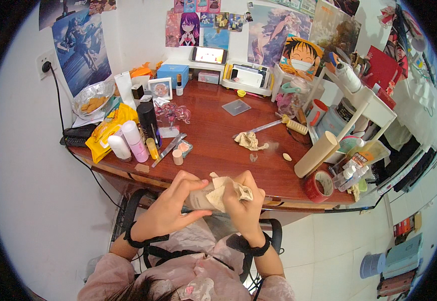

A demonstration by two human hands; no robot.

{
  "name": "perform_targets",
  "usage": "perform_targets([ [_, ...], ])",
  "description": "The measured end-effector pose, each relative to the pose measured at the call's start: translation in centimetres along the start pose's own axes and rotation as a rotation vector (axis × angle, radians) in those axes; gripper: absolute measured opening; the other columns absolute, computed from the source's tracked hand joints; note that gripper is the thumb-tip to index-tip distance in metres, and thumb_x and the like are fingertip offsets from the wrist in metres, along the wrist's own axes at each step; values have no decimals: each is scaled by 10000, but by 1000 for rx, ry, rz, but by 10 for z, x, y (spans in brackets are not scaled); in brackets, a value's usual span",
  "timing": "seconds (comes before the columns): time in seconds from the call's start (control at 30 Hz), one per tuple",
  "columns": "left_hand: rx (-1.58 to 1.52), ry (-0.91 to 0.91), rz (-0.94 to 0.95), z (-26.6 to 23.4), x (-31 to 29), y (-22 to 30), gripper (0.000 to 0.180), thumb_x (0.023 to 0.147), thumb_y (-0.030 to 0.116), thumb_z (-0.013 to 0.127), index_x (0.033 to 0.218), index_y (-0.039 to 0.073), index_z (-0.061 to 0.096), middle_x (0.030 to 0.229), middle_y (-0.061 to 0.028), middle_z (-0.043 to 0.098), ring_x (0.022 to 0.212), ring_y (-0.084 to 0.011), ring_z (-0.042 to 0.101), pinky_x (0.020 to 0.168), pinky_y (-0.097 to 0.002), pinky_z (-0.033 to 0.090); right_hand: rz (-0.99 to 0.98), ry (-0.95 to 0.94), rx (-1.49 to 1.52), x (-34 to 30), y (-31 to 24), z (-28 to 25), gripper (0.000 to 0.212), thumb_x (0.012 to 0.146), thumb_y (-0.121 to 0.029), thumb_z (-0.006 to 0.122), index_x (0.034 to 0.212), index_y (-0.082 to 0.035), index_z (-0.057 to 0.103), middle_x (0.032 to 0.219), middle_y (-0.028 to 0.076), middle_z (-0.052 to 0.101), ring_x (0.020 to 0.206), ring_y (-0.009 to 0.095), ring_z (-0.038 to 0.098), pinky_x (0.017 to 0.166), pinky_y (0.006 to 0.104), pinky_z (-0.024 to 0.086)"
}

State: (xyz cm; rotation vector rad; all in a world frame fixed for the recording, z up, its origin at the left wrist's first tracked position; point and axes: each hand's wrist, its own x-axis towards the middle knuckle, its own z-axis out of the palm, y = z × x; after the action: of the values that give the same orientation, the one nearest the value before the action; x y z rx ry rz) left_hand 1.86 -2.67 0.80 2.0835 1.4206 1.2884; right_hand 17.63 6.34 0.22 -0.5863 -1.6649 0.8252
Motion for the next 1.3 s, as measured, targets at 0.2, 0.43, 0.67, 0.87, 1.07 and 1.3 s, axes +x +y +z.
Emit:
perform_targets([
  [0.2, 48, 5, -12, -1, 1, 2, 609, 741, 171, 793, 1214, 7, 446, 1126, -151, 501, 991, -266, 546, 804, -358, 464, 11, -8, 21, -3, 6, -5, 177, 839, 22, 539, 693, -34, 457, 567, -2, 473, 533, 29, 413, 473, 220, 335],
  [0.43, -995, -432, -474, -10, 0, -22, 536, 1015, 431, 299, 1196, -53, 443, 902, -149, 641, 585, -146, 593, 493, -243, 468, -295, 42, -175, -13, 12, -8, 121, 773, 66, 565, 704, -18, 511, 548, 70, 544, 451, 154, 552, 444, 263, 414],
  [0.67, -982, -464, -528, -13, 5, -20, 470, 1035, 329, 314, 1258, -62, 451, 836, -98, 612, 605, -114, 574, 505, -229, 478, -238, 16, -235, -13, 16, -6, 143, 861, -1, 449, 746, 24, 531, 591, 85, 565, 493, 134, 524, 469, 281, 389],
  [0.87, -520, -111, -177, 2, 1, -24, 503, 919, 109, 599, 1363, -28, 406, 1104, -73, 512, 901, -133, 546, 742, -264, 488, -102, -18, -109, 0, 11, -1, 87, 882, 18, 456, 796, 0, 458, 551, 58, 448, 488, 76, 416, 443, 262, 343],
  [1.07, -50, 25, -102, 1, 7, -7, 589, 784, 141, 745, 1284, -19, 478, 1079, -114, 465, 988, -240, 536, 821, -323, 454, 105, -75, -5, 4, 23, 4, 186, 969, -113, 413, 841, 3, 482, 612, 38, 474, 583, 75, 420, 509, 272, 357],
  [1.3, -145, 58, -129, 7, 6, -10, 597, 790, 149, 744, 1267, -10, 423, 1096, -138, 519, 1013, -250, 554, 861, -319, 444, 362, 9, 337, -1, 29, 5, 307, 1005, -334, 429, 1074, -64, 558, 953, -11, 579, 816, 65, 544, 646, 224, 450],
])
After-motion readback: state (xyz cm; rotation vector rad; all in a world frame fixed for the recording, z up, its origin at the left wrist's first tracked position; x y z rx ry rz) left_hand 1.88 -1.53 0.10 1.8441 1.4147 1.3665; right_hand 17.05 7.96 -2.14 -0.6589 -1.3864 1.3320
